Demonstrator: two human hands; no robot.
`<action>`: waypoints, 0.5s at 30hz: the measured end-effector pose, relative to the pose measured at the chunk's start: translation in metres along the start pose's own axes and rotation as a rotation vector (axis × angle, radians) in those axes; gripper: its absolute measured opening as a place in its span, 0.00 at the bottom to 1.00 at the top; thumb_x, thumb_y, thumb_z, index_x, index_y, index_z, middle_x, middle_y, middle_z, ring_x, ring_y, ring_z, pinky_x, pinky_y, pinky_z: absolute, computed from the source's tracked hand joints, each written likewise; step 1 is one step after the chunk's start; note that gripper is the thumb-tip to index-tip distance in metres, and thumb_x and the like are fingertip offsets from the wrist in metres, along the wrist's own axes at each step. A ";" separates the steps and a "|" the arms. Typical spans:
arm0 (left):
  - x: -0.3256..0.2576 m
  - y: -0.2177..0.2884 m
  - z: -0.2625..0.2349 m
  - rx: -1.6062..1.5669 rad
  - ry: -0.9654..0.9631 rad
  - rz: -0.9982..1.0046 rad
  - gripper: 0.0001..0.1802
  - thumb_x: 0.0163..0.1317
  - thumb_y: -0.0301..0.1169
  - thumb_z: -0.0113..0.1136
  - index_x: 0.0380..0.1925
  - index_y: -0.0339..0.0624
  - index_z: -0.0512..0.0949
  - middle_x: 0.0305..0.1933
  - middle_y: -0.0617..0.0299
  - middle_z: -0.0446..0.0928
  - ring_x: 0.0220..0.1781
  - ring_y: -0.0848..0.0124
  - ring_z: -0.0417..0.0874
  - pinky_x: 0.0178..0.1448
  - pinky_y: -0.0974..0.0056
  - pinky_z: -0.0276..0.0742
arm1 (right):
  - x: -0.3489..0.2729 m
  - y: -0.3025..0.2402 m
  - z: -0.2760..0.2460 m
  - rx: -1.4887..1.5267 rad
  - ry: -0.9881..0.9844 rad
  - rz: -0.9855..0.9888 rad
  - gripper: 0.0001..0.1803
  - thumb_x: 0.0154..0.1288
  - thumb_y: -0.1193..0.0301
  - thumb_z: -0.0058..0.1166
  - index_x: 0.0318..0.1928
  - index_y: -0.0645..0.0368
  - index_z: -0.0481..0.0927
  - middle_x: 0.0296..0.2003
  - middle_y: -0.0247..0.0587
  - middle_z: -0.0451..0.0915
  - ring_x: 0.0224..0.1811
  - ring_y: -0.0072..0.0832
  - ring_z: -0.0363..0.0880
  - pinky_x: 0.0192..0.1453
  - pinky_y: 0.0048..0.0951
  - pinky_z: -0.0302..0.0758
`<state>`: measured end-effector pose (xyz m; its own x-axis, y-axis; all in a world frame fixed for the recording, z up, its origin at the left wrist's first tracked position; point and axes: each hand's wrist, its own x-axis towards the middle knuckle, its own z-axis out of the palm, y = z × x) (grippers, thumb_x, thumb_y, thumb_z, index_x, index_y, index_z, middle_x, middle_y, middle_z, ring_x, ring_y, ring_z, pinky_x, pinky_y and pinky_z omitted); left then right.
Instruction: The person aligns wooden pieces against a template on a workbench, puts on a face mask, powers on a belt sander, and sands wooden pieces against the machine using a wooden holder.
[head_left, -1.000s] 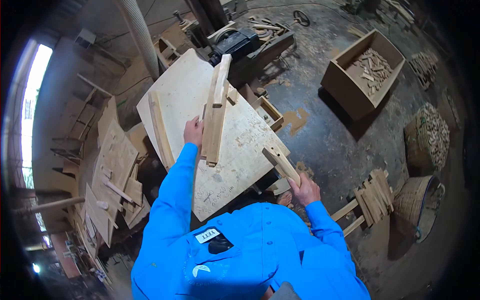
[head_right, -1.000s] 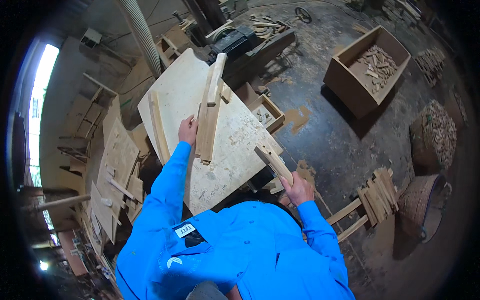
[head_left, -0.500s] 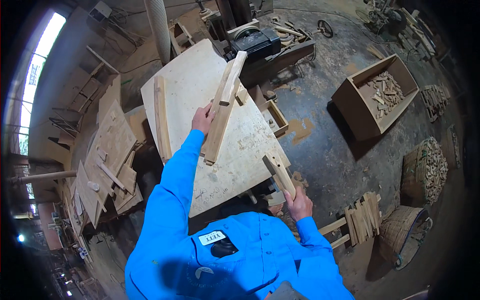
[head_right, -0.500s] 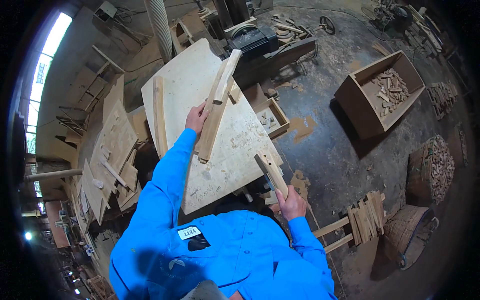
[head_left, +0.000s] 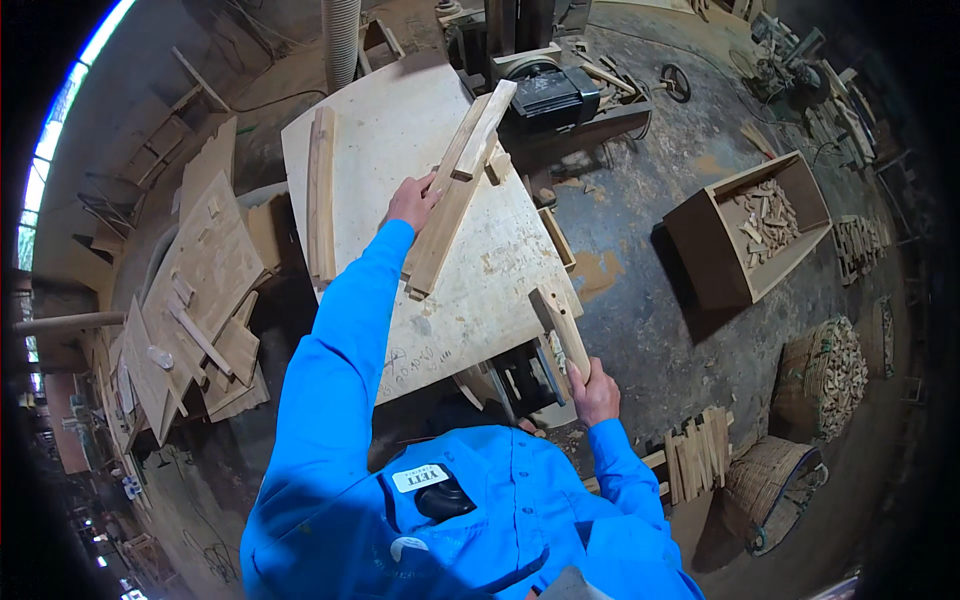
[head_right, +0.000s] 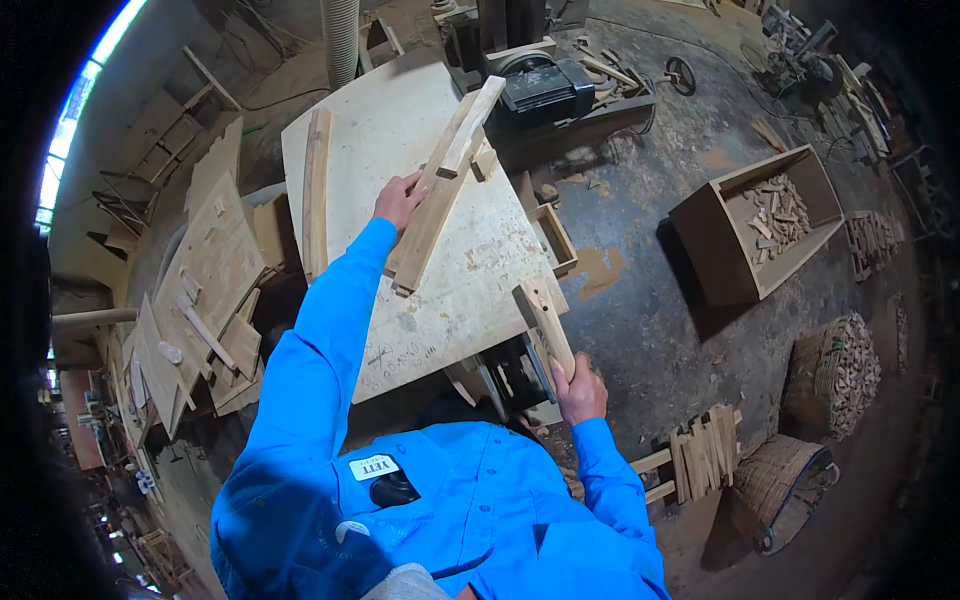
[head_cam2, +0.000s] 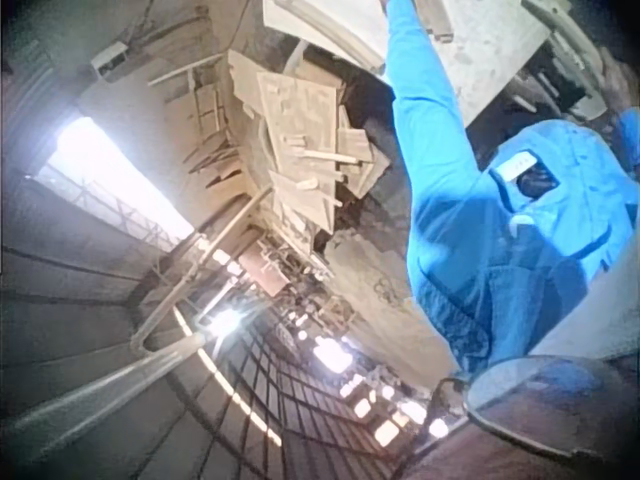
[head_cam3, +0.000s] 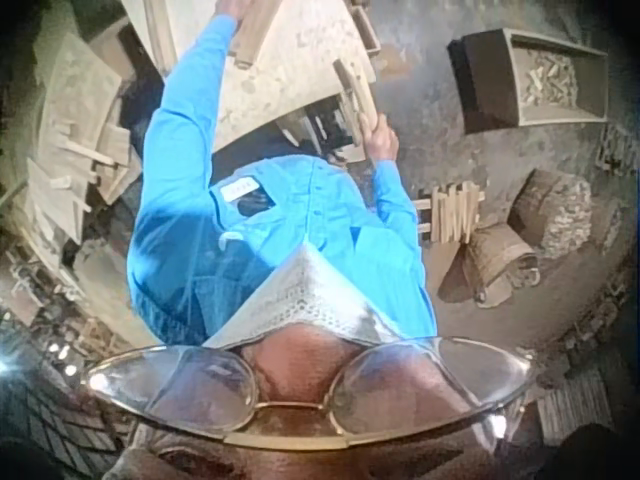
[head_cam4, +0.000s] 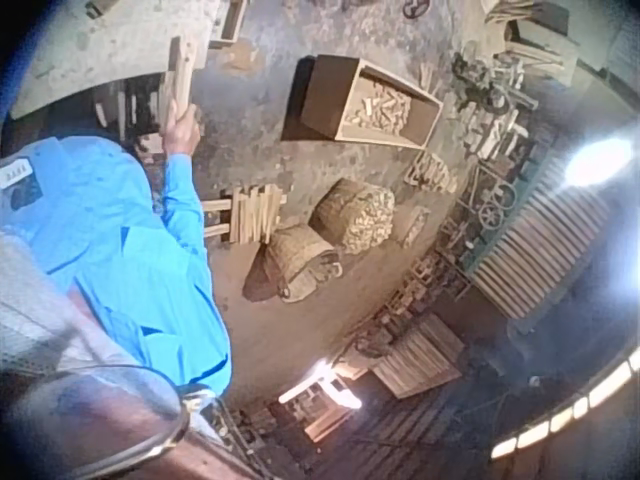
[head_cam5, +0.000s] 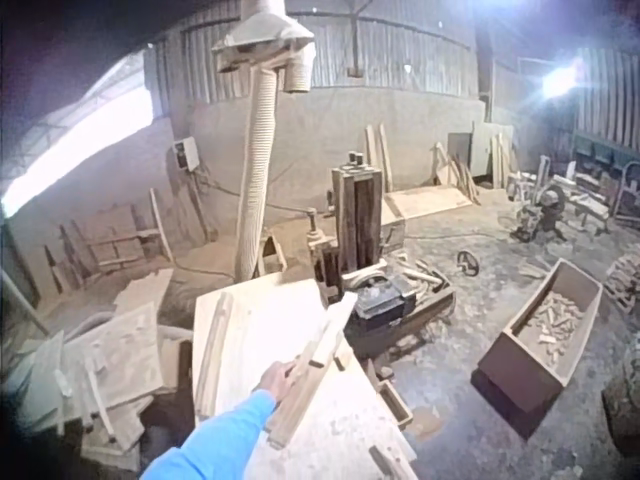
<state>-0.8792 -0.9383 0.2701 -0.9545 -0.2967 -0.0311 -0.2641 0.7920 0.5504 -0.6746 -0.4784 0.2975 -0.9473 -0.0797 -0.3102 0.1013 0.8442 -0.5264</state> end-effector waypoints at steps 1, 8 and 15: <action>0.006 -0.002 0.000 0.012 0.003 0.008 0.28 0.69 0.46 0.65 0.67 0.53 0.79 0.48 0.46 0.78 0.54 0.49 0.81 0.61 0.49 0.77 | 0.005 -0.004 -0.001 -0.010 0.001 0.000 0.27 0.75 0.44 0.51 0.47 0.59 0.78 0.35 0.65 0.85 0.42 0.65 0.84 0.45 0.61 0.77; 0.040 -0.004 -0.007 -0.008 0.013 0.005 0.28 0.69 0.46 0.65 0.67 0.55 0.79 0.54 0.43 0.79 0.60 0.46 0.81 0.66 0.47 0.77 | 0.034 -0.023 0.000 0.015 -0.017 0.029 0.29 0.75 0.42 0.50 0.49 0.58 0.79 0.37 0.65 0.85 0.43 0.66 0.83 0.48 0.62 0.77; 0.046 -0.002 -0.016 0.026 0.032 -0.010 0.28 0.71 0.47 0.61 0.67 0.50 0.79 0.55 0.41 0.79 0.60 0.43 0.81 0.65 0.44 0.77 | 0.037 -0.037 0.005 0.049 0.040 0.022 0.31 0.74 0.40 0.50 0.48 0.58 0.79 0.40 0.66 0.85 0.47 0.66 0.83 0.50 0.62 0.76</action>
<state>-0.9201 -0.9616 0.2811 -0.9470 -0.3211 -0.0099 -0.2776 0.8023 0.5285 -0.7122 -0.5150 0.3011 -0.9559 -0.0390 -0.2910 0.1363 0.8187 -0.5578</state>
